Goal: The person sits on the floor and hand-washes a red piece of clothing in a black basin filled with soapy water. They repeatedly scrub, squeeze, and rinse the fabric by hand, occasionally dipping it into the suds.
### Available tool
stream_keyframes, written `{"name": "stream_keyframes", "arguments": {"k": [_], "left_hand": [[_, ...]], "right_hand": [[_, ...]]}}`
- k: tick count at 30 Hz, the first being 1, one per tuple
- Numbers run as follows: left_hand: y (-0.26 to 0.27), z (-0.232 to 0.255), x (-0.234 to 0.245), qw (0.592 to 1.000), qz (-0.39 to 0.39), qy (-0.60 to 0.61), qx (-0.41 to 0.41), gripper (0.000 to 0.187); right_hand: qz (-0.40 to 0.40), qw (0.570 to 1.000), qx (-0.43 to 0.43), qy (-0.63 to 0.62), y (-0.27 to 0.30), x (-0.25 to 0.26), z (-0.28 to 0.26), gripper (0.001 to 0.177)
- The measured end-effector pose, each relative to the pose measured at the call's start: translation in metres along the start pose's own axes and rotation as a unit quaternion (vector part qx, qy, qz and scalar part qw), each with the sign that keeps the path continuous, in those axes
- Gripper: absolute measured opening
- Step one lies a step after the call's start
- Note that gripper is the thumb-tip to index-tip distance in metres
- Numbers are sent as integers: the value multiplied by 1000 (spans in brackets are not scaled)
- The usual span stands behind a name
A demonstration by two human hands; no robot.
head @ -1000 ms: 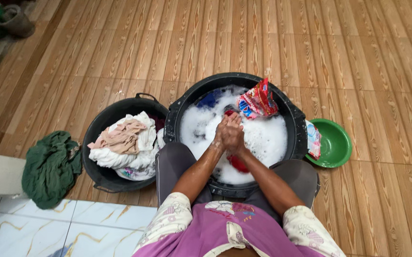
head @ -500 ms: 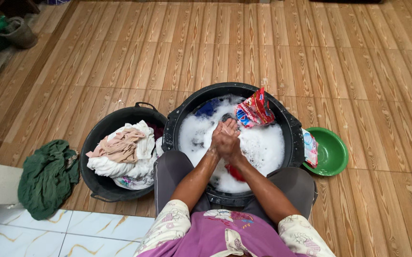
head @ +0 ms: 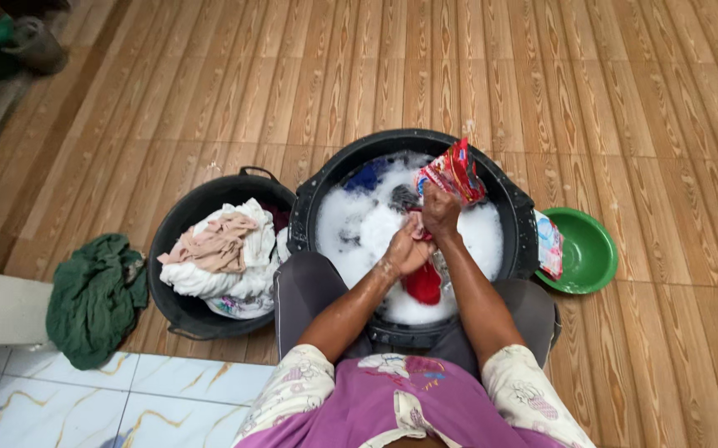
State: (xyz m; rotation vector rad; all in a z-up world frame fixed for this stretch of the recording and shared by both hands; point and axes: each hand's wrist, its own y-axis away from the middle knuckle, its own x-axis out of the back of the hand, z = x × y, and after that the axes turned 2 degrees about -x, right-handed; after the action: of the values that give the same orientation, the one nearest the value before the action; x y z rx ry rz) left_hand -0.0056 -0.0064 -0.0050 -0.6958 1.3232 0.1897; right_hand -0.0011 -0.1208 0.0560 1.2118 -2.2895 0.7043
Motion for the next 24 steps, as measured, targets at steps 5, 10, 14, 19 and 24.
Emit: {"name": "stream_keyframes", "arguments": {"k": [5,10,14,19,24], "left_hand": [[0,15,3,944,298,-108,-93,48],[-2,17,1,967,218,-127,-11,35],[3,-9,-5,951,244,-189,-9,37],[-7,20,-8,815,367,-434,110,30],[0,53,-59,788,174,-584,84,18]], "right_hand": [[13,979,203,-26,55,-20,-23,52],[-21,971,237,-16,60,-35,-15,52],[16,995,98,11,9,7,-3,53],[-12,997,-40,70,-2,39,-16,51],[-231,959,-34,-162,-6,45,6,34]]}}
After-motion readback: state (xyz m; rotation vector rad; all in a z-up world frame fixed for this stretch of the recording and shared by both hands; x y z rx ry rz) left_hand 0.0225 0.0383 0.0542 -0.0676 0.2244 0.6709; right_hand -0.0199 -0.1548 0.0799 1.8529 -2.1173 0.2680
